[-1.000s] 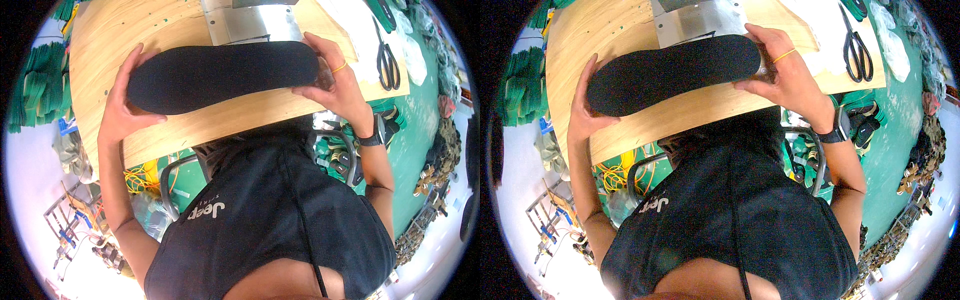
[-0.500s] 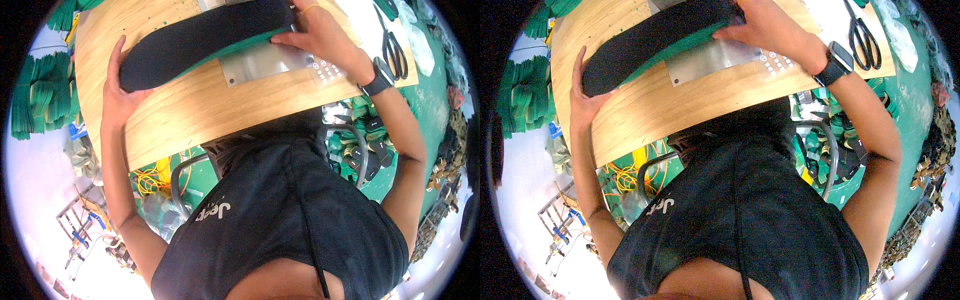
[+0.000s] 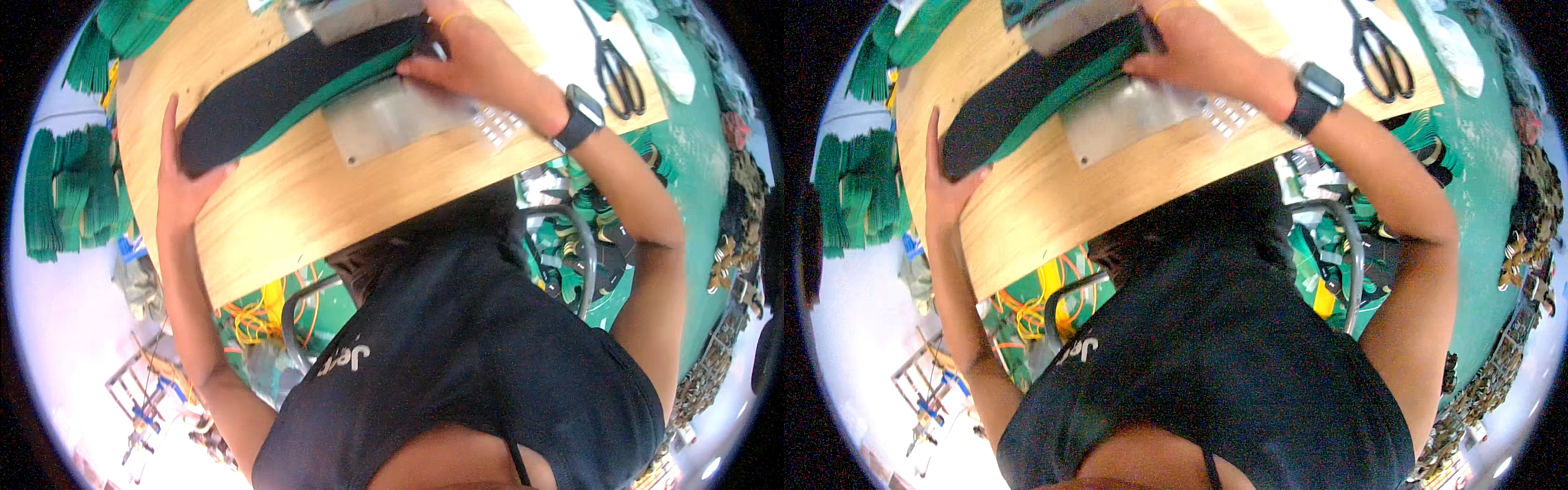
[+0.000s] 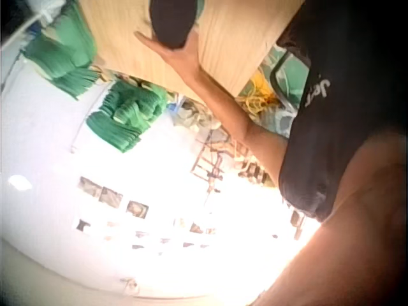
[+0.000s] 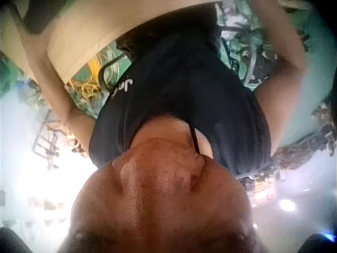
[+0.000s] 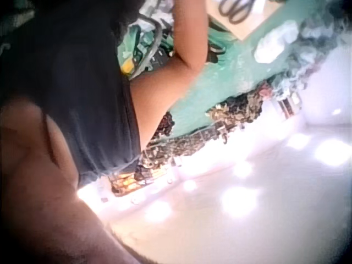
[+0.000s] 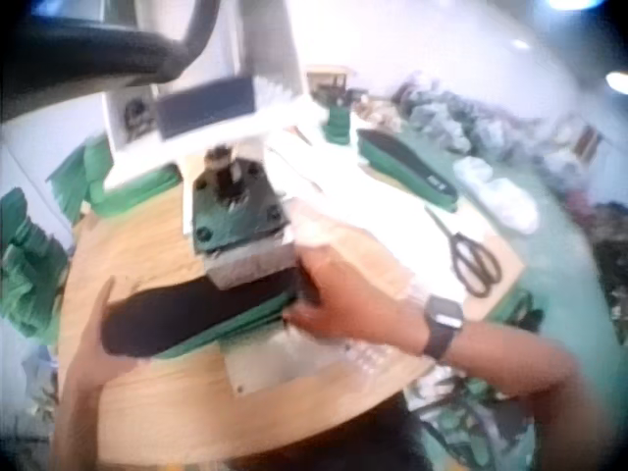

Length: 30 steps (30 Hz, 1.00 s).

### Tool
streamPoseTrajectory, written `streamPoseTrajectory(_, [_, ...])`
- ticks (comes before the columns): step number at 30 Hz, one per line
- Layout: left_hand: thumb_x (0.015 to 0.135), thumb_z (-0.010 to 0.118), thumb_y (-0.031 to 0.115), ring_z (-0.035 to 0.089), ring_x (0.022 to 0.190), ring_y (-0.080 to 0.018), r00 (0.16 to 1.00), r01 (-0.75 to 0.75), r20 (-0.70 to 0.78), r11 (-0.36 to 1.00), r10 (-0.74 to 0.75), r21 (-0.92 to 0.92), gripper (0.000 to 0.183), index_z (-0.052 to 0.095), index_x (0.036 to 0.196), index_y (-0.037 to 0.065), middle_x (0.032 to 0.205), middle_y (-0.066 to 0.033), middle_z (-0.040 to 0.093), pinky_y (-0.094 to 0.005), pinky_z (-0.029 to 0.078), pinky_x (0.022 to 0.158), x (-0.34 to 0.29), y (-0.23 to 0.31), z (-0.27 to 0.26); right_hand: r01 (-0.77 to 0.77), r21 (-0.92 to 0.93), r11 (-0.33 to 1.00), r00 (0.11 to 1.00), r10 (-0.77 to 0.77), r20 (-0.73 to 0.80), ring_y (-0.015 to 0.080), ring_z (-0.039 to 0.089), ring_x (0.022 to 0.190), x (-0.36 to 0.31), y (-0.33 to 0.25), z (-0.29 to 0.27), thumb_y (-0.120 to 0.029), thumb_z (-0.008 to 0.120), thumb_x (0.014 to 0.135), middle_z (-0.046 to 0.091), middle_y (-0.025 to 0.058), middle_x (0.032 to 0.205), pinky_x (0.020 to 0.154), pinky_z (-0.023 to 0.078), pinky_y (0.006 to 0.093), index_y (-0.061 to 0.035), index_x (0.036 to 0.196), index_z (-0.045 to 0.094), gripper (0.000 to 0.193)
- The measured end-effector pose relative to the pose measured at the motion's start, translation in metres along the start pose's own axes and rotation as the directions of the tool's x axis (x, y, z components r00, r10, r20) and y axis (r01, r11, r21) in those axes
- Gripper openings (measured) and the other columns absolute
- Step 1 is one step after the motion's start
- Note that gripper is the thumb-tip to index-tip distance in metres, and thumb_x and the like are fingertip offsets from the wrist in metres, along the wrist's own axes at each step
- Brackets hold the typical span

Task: The person handles a stack of green and black shoe insoles on a workbench, peels small circular stickers from a transparent sheet and applies them to the individual insoles, and uses a pair of scissors to cut the sticker sheet.

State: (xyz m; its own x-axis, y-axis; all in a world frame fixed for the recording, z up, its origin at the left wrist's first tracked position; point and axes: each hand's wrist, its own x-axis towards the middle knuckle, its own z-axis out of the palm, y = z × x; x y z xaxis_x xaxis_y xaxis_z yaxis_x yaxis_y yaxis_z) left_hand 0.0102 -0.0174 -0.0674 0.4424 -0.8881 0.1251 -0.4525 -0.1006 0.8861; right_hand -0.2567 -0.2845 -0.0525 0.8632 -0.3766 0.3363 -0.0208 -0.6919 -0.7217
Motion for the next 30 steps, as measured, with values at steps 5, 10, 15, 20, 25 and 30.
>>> streamPoseTrajectory(5, [0.082, 0.052, -0.003, 0.047, 0.122, -0.0287, 0.940, -0.168, -0.273, 0.973, 0.206, 0.157, 0.065, 0.029, 0.143, 0.002, 0.134, -0.0203, 0.045, -0.0409, 0.041, 0.099, -0.041, 0.013, -0.020, 0.064, -0.456, 0.888, 0.980, -0.142, -0.141, 0.0379, 0.050, 0.099, -0.014, -0.005, -0.053, -0.016, 0.071, 0.073, 0.054, 0.0236, 0.103, 0.088, 0.042, 0.0427, 0.0045, 0.111, 0.051, 0.048])
streamPoseTrajectory(10, [0.086, 0.048, -0.006, 0.057, 0.109, -0.0241, 0.901, -0.107, -0.417, 0.993, 0.120, 0.055, 0.035, 0.052, 0.121, -0.006, 0.113, -0.0168, 0.060, -0.0356, 0.045, 0.094, -0.059, 0.050, 0.010, -0.035, -0.821, 0.570, 0.992, -0.079, -0.098, 0.0359, 0.056, 0.089, 0.023, 0.018, -0.085, -0.017, 0.065, 0.073, 0.059, 0.0213, 0.088, 0.078, 0.047, 0.0412, 0.0034, 0.096, 0.060, 0.031])
streamPoseTrajectory(15, [0.085, 0.050, -0.008, 0.060, 0.097, -0.0177, 0.948, -0.299, -0.175, 0.932, 0.265, -0.207, 0.027, 0.063, 0.107, 0.000, 0.102, -0.0102, 0.064, -0.0294, 0.046, 0.087, -0.016, 0.102, 0.107, -0.260, -0.452, 0.853, 0.964, 0.204, -0.168, 0.0276, 0.062, 0.065, 0.033, 0.066, -0.103, -0.017, 0.063, 0.078, 0.059, 0.0132, 0.063, 0.060, 0.050, 0.0386, 0.0009, 0.081, 0.065, 0.019])
streamPoseTrajectory(20, [0.088, 0.051, -0.003, 0.057, 0.100, -0.0162, 0.947, -0.314, -0.039, 0.889, 0.319, -0.335, 0.023, 0.061, 0.109, -0.002, 0.108, -0.0097, 0.062, -0.0299, 0.045, 0.090, 0.010, 0.127, 0.168, -0.317, 0.472, 0.823, 0.886, 0.435, -0.164, 0.0135, 0.064, 0.077, -0.029, 0.013, -0.113, -0.022, 0.062, 0.088, 0.066, 0.0067, 0.088, 0.068, 0.051, 0.0229, -0.0009, 0.099, 0.063, 0.024])
streamPoseTrajectory(25, [0.090, 0.058, 0.010, 0.058, 0.095, -0.0122, 0.970, -0.232, -0.026, 0.900, 0.240, -0.370, 0.019, 0.063, 0.105, 0.000, 0.103, -0.0071, 0.064, -0.0263, 0.045, 0.083, 0.040, 0.156, 0.217, -0.083, 0.712, 0.698, 0.847, 0.426, -0.318, 0.0103, 0.062, 0.082, -0.070, -0.029, -0.095, -0.019, 0.058, 0.092, 0.067, 0.0045, 0.090, 0.074, 0.049, 0.0212, 0.0009, 0.099, 0.063, 0.022])
streamPoseTrajectory(30, [0.088, 0.065, 0.014, 0.060, 0.078, -0.0086, 0.991, -0.119, -0.020, 0.800, 0.132, -0.588, 0.018, 0.064, 0.099, -0.001, 0.090, -0.0043, 0.066, -0.0196, 0.046, 0.067, 0.042, 0.167, 0.248, -0.022, 0.742, 0.670, 0.849, 0.405, -0.341, 0.0078, 0.060, 0.078, -0.089, -0.056, -0.077, -0.016, 0.060, 0.090, 0.067, 0.0039, 0.088, 0.072, 0.047, 0.0205, 0.0018, 0.097, 0.067, 0.020])
